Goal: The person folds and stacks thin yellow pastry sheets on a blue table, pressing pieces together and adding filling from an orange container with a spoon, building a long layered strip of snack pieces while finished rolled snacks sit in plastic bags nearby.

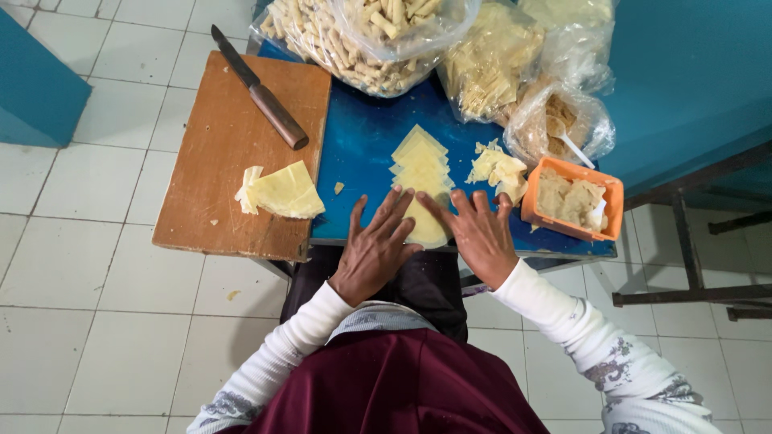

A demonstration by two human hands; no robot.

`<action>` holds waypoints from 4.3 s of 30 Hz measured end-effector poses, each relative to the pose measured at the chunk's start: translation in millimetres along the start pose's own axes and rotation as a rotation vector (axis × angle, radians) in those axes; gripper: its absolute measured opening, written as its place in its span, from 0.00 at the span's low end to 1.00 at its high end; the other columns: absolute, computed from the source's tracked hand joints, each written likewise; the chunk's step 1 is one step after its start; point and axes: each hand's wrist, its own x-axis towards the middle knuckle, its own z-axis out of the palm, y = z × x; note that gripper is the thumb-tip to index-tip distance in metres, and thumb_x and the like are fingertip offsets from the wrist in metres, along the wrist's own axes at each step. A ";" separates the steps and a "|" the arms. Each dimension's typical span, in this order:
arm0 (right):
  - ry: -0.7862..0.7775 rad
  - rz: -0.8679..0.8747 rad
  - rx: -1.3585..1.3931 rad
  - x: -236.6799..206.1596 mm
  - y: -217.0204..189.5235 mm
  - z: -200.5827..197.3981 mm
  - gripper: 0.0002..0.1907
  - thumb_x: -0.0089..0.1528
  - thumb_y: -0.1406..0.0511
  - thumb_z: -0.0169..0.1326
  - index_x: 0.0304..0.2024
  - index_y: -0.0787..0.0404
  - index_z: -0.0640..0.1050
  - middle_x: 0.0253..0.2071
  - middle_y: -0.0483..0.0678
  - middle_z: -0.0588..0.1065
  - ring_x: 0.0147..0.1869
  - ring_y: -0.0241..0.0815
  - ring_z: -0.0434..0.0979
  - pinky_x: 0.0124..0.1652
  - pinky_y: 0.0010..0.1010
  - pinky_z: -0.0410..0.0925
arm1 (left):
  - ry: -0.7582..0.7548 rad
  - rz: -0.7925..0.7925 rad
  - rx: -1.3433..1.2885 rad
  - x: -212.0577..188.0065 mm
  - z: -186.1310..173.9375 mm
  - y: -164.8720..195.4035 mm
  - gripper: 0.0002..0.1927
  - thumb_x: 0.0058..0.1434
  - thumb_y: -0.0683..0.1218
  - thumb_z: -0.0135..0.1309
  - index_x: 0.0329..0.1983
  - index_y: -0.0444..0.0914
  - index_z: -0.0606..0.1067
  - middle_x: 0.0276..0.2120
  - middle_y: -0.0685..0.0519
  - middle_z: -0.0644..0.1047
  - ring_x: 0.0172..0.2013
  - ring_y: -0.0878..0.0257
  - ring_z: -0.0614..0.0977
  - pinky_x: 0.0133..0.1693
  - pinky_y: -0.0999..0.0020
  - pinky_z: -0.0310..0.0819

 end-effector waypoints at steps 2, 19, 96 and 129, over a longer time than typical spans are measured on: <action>-0.022 -0.001 -0.051 3.4 2.5 1.7 0.44 0.65 0.73 0.48 0.78 0.31 0.57 0.51 0.44 0.66 0.51 0.45 0.64 0.54 0.55 0.55 | -0.008 0.002 -0.001 2.4 -1.2 2.8 0.20 0.60 0.56 0.61 0.46 0.39 0.71 0.69 0.43 0.66 0.72 0.51 0.61 0.66 0.35 0.47; 0.065 0.115 0.207 14.9 8.3 23.4 0.38 0.60 0.76 0.52 0.71 0.42 0.72 0.44 0.47 0.63 0.49 0.48 0.64 0.46 0.53 0.56 | -0.022 0.007 0.016 5.0 -5.8 4.2 0.24 0.60 0.60 0.59 0.46 0.39 0.71 0.68 0.41 0.66 0.70 0.52 0.64 0.67 0.28 0.43; 0.014 0.079 0.586 81.2 38.7 9.1 0.38 0.59 0.76 0.47 0.68 0.38 0.73 0.40 0.46 0.59 0.48 0.49 0.58 0.50 0.49 0.56 | 0.015 -0.009 0.095 39.1 5.4 -22.3 0.21 0.66 0.57 0.55 0.50 0.36 0.70 0.65 0.43 0.69 0.67 0.53 0.68 0.62 0.24 0.44; 0.121 0.073 0.071 98.6 37.3 -9.4 0.36 0.64 0.73 0.50 0.69 0.34 0.71 0.48 0.47 0.63 0.55 0.50 0.62 0.53 0.60 0.55 | -0.001 -0.024 0.088 55.1 -2.5 -15.3 0.27 0.67 0.59 0.54 0.55 0.33 0.67 0.67 0.38 0.65 0.63 0.49 0.68 0.55 0.38 0.57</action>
